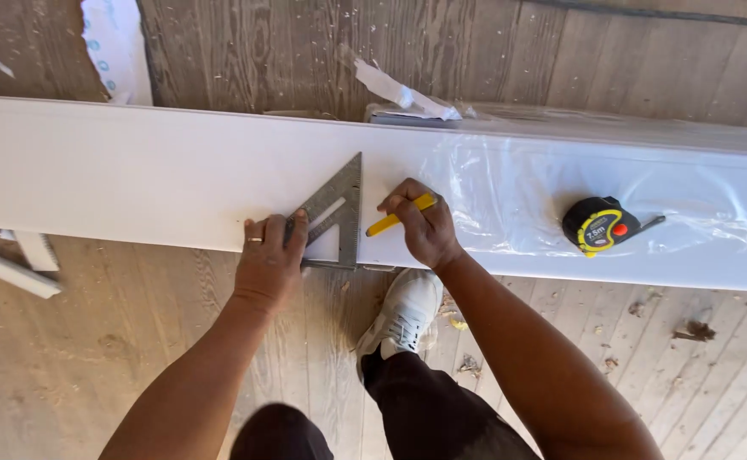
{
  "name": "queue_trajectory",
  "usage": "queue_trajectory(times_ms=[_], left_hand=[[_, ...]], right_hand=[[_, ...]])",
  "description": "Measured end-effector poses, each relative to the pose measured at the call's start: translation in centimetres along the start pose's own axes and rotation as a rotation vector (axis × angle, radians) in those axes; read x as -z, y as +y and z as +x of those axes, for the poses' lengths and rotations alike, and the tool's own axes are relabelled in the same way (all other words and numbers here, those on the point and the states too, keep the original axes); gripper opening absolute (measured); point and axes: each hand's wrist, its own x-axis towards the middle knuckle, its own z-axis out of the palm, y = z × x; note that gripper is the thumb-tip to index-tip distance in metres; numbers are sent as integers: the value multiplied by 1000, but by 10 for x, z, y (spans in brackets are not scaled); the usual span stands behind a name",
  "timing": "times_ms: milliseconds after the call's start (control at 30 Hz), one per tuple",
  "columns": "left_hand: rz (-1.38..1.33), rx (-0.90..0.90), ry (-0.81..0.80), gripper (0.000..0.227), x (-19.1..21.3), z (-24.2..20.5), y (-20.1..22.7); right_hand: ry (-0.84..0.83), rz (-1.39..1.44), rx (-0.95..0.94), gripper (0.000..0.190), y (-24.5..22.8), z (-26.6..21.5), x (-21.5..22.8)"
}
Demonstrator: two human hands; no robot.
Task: Measure and mark a white trim board with a tape measure and square, then carry it to a different location.
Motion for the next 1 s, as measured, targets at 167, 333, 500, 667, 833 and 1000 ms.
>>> queue_trajectory(times_ms=[167, 333, 500, 667, 833, 1000], left_hand=[[-76, -115, -18, 73, 44, -10, -19], [-279, 114, -189, 39, 131, 10, -19], [-525, 505, -472, 50, 220, 93, -29], [-408, 222, -566, 44, 183, 171, -65], [-344, 150, -709, 45, 125, 218, -69], [-172, -1, -327, 35, 93, 210, -66]], right_hand=[[16, 88, -8, 30, 15, 1, 3], [89, 178, -125, 27, -16, 4, 0], [370, 284, -487, 33, -37, -11, -5], [157, -80, -574, 39, -74, -12, -28], [87, -371, -693, 37, -41, 5, -50], [70, -617, -773, 34, -23, -11, -63]])
